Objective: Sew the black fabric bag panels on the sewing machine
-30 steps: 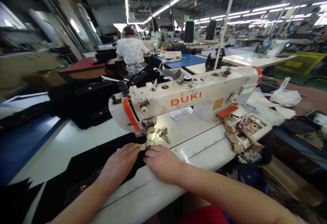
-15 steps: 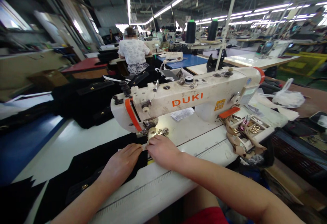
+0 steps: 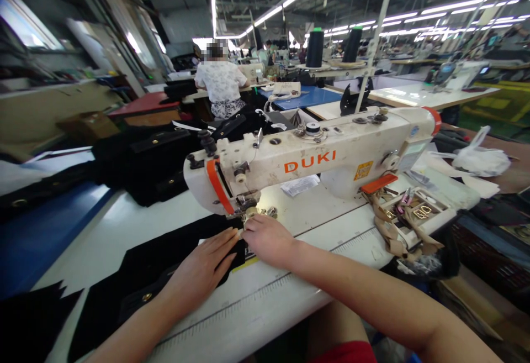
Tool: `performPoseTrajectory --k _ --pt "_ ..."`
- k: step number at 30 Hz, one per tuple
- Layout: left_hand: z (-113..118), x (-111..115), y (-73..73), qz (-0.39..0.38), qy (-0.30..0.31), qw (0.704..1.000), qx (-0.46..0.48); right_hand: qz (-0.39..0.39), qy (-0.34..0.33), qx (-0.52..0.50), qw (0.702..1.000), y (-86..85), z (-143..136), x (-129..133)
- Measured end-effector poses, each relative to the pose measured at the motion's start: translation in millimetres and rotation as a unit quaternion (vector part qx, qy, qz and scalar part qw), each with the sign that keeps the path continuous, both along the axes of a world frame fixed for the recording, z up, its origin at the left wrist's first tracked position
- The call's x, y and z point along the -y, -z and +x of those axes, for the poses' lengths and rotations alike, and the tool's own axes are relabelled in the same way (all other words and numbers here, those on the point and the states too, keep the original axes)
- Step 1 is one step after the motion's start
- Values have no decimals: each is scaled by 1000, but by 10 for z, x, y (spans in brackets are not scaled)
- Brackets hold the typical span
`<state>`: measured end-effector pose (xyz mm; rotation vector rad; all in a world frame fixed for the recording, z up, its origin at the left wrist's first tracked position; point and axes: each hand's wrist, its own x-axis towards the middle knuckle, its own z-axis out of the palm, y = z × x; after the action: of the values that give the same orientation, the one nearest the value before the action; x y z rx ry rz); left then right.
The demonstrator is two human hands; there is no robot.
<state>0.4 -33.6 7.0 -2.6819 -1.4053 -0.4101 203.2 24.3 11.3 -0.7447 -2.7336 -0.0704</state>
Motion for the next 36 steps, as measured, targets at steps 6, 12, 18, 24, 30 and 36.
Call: performPoseTrajectory --k 6,12,18,24,30,36 --pt "75 -148 19 11 -15 1000 2 -12 16 16 1000 -17 19 -109" --pt "70 -162 13 7 -14 1000 11 -32 26 -2 999 -14 18 -106" --pt "72 -164 55 18 -22 1000 2 -42 35 -4 999 7 9 -118" --pt "96 -152 67 20 -31 999 -15 -25 24 -14 999 31 31 -107" --pt "118 -136 48 21 -39 999 -22 -10 12 -18 1000 10 28 -99" --pt "121 -140 42 26 -28 999 -8 -22 18 -14 999 -8 26 -96"
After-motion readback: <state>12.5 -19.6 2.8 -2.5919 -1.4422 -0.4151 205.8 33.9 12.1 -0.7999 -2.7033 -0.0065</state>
